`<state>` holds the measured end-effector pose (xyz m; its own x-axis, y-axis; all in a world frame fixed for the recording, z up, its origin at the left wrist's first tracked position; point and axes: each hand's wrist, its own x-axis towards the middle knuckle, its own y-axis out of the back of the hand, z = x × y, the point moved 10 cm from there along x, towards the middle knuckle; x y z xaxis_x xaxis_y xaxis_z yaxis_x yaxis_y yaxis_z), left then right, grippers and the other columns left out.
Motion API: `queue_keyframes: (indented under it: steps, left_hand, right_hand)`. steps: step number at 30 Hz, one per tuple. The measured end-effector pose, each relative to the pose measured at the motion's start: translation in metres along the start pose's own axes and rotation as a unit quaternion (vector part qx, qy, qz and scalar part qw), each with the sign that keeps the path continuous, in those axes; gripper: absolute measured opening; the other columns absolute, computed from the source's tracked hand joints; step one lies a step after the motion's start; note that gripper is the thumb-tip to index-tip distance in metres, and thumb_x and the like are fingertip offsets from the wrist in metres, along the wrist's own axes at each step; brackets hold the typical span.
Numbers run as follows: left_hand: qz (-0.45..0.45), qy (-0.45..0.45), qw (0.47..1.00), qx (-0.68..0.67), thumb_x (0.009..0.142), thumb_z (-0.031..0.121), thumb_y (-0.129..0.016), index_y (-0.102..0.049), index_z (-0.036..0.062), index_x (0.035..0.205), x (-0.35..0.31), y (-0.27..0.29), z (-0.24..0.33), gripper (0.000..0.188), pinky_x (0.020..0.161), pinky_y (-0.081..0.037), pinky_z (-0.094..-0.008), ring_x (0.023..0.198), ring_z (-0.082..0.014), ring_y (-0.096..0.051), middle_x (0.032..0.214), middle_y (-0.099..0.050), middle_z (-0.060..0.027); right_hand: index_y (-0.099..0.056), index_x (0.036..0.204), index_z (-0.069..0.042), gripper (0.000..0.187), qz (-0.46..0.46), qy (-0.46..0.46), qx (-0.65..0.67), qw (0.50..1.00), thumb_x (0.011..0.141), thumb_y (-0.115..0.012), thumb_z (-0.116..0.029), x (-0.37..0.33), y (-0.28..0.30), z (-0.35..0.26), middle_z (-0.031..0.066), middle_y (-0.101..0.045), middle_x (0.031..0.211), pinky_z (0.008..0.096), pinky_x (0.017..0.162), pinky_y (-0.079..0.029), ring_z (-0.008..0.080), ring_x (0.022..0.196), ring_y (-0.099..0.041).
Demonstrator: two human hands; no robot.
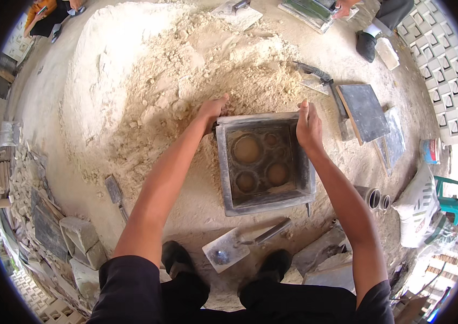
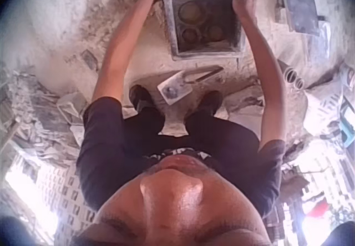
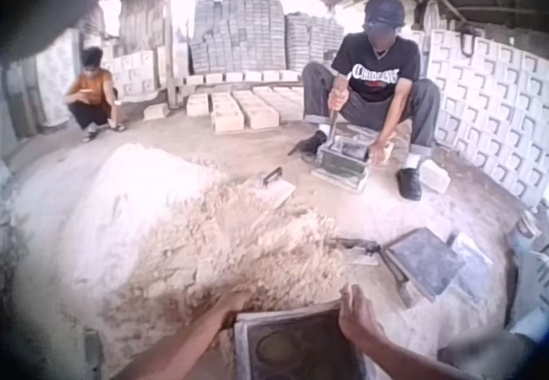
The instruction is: The person cleans sand and debris from a metal block mold, removes the internal components, and then wipes down a flat metal plate.
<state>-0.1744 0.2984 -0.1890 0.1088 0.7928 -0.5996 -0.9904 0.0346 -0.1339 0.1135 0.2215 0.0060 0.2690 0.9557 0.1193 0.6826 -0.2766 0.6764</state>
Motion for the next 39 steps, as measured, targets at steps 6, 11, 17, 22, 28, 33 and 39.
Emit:
queue_keyframes:
  steps: [6, 11, 17, 22, 28, 33, 39]
  left_hand:
    - [-0.045, -0.016, 0.995, -0.090, 0.091, 0.045, -0.062, -0.041, -0.0059, 0.137, -0.026, -0.017, 0.014, 0.071, 0.086, -0.048, -0.0392, 0.104, -0.0277, -0.056, 0.123, -0.055, -0.0224]
    - [-0.055, -0.009, 0.996, -0.074, 0.096, 0.049, -0.053, -0.061, 0.0029, 0.085, -0.014, 0.006, 0.004, 0.048, 0.065, -0.050, -0.0302, 0.064, -0.0175, -0.059, 0.070, -0.062, -0.0067]
    - [0.224, -0.272, 0.901, 0.252, 0.101, 0.040, -0.042, -0.056, -0.0019, 0.118, -0.095, 0.027, 0.058, 0.048, 0.095, -0.045, -0.0418, 0.106, -0.0311, -0.059, 0.114, -0.062, -0.0171]
    - [-0.025, -0.517, 0.785, 0.340, 0.093, 0.043, -0.058, -0.056, 0.0017, 0.117, -0.249, -0.112, 0.100, 0.048, 0.101, -0.039, -0.0382, 0.114, -0.0275, -0.054, 0.119, -0.058, -0.0155]
    - [-0.135, -0.454, 0.633, 0.612, 0.083, 0.036, -0.069, -0.048, 0.0023, 0.127, -0.300, -0.226, -0.023, 0.059, 0.107, -0.032, -0.0473, 0.126, -0.0298, -0.044, 0.130, -0.050, -0.0142]
    - [-0.111, -0.404, 0.628, 0.656, 0.082, 0.029, -0.069, -0.049, 0.0034, 0.125, -0.289, -0.229, -0.042, 0.054, 0.108, -0.031, -0.0485, 0.127, -0.0281, -0.043, 0.127, -0.050, -0.0131]
    - [-0.113, -0.421, 0.618, 0.655, 0.080, 0.026, -0.070, -0.055, 0.0034, 0.118, -0.289, -0.233, -0.042, 0.047, 0.107, -0.032, -0.0467, 0.127, -0.0281, -0.043, 0.127, -0.051, -0.0130]
  right_hand:
    - [-0.053, 0.101, -0.002, 0.050, 0.011, 0.003, 0.006, 1.000, 0.102, -0.031, -0.046, 0.005, 0.003, 0.012, 0.0309, -0.060, 0.091, 0.0520, 0.078, -0.042, 0.0484, 0.090, -0.056]
    - [-0.059, 0.108, 0.001, 0.053, -0.007, -0.060, 0.208, 0.976, 0.102, -0.034, -0.046, 0.016, -0.002, 0.048, 0.0193, -0.065, 0.091, 0.0379, 0.082, -0.046, 0.0302, 0.087, -0.062]
    - [-0.062, 0.103, 0.005, 0.040, -0.055, -0.105, 0.186, 0.975, 0.099, -0.037, -0.026, -0.063, 0.076, 0.139, 0.0125, -0.065, 0.090, 0.0345, 0.080, -0.048, 0.0211, 0.085, -0.061]
    - [-0.058, 0.109, 0.005, 0.036, -0.196, -0.191, 0.074, 0.959, 0.088, -0.055, -0.024, -0.180, 0.074, 0.176, 0.0173, -0.066, 0.102, 0.0371, 0.084, -0.050, 0.0266, 0.097, -0.064]
    - [-0.059, 0.109, 0.006, 0.052, -0.245, -0.202, -0.124, 0.940, 0.078, -0.068, -0.034, -0.213, 0.031, 0.136, 0.0251, -0.065, 0.104, 0.0421, 0.085, -0.051, 0.0351, 0.099, -0.064]
    - [-0.065, 0.091, 0.006, 0.044, -0.233, -0.253, -0.133, 0.929, 0.076, -0.069, -0.035, -0.207, 0.024, 0.155, 0.0277, -0.067, 0.093, 0.0436, 0.079, -0.054, 0.0386, 0.091, -0.067]
    - [-0.066, 0.089, 0.006, 0.043, -0.248, -0.228, -0.059, 0.940, 0.076, -0.069, -0.034, -0.209, 0.009, 0.185, 0.0260, -0.068, 0.089, 0.0427, 0.076, -0.054, 0.0359, 0.088, -0.068]
